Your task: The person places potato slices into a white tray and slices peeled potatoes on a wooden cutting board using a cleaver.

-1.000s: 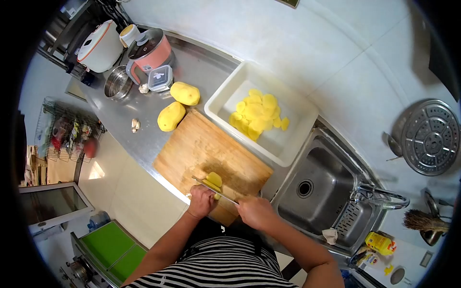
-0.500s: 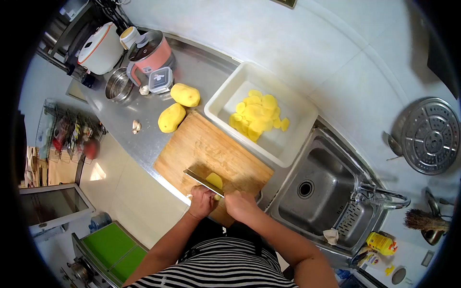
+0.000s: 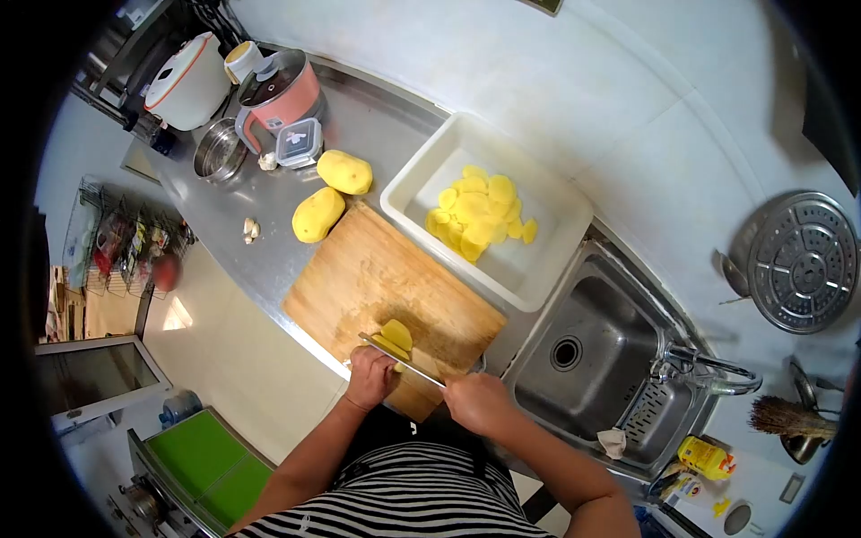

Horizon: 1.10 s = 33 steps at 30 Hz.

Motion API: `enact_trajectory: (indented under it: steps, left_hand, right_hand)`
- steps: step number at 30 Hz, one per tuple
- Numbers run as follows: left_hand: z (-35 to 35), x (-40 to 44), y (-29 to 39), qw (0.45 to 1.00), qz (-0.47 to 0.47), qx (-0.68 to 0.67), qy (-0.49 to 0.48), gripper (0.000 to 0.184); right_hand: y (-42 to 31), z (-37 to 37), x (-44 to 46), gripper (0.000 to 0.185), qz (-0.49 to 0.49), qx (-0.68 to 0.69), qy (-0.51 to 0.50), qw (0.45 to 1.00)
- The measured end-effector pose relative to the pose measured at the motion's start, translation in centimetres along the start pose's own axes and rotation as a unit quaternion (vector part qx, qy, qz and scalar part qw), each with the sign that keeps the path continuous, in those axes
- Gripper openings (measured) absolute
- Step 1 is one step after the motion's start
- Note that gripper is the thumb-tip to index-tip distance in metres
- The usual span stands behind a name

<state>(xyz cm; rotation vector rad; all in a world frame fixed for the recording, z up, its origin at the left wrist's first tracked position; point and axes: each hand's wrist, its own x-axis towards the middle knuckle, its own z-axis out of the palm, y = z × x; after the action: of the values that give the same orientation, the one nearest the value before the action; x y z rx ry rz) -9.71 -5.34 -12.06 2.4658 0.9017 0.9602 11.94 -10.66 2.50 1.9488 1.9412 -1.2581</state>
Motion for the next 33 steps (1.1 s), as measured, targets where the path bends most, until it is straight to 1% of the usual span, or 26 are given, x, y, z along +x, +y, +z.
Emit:
enact_trajectory:
  steps: [7, 13, 15, 19, 22, 25, 27, 33]
  left_hand:
    - [0.3, -0.4, -0.3, 1.000, 0.001, -0.006, -0.002, 0.036]
    - [0.2, -0.3, -0.3, 1.000, 0.004, -0.013, -0.018, 0.037]
    - [0.1, -0.3, -0.3, 1.000, 0.006, -0.017, -0.016, 0.037]
    - [0.2, -0.1, -0.2, 1.000, 0.007, -0.018, -0.004, 0.038]
    - [0.1, -0.2, -0.2, 1.000, 0.007, -0.006, -0.004, 0.038]
    - [0.3, -0.4, -0.1, 1.000, 0.004, -0.009, 0.005, 0.037]
    - [0.4, -0.5, -0.3, 1.000, 0.007, -0.009, 0.006, 0.038]
    - [0.1, -0.2, -0.3, 1.000, 0.015, -0.009, -0.001, 0.037]
  right_hand:
    - [-1.1, -0.7, 0.8, 0.025, 0.018, 0.007, -0.034, 0.999]
    - [0.3, 2.3, 4.0, 0.026, 0.013, 0.014, 0.001, 1.000]
    - [0.7, 3.6, 3.8, 0.026, 0.009, 0.009, 0.048, 0.999]
    - [0.9, 3.9, 3.7, 0.027, -0.004, 0.003, 0.057, 0.998]
    - [0.4, 2.3, 2.0, 0.027, -0.016, 0.010, 0.048, 0.999]
    - [-0.2, 0.1, 0.4, 0.027, -0.022, -0.017, 0.026, 0.999]
    - [-0.5, -0.5, 0.1, 0.028, 0.003, -0.007, -0.007, 1.000]
    - [-1.5, -0.9, 1.0, 0.025, 0.022, -0.002, -0.038, 0.999]
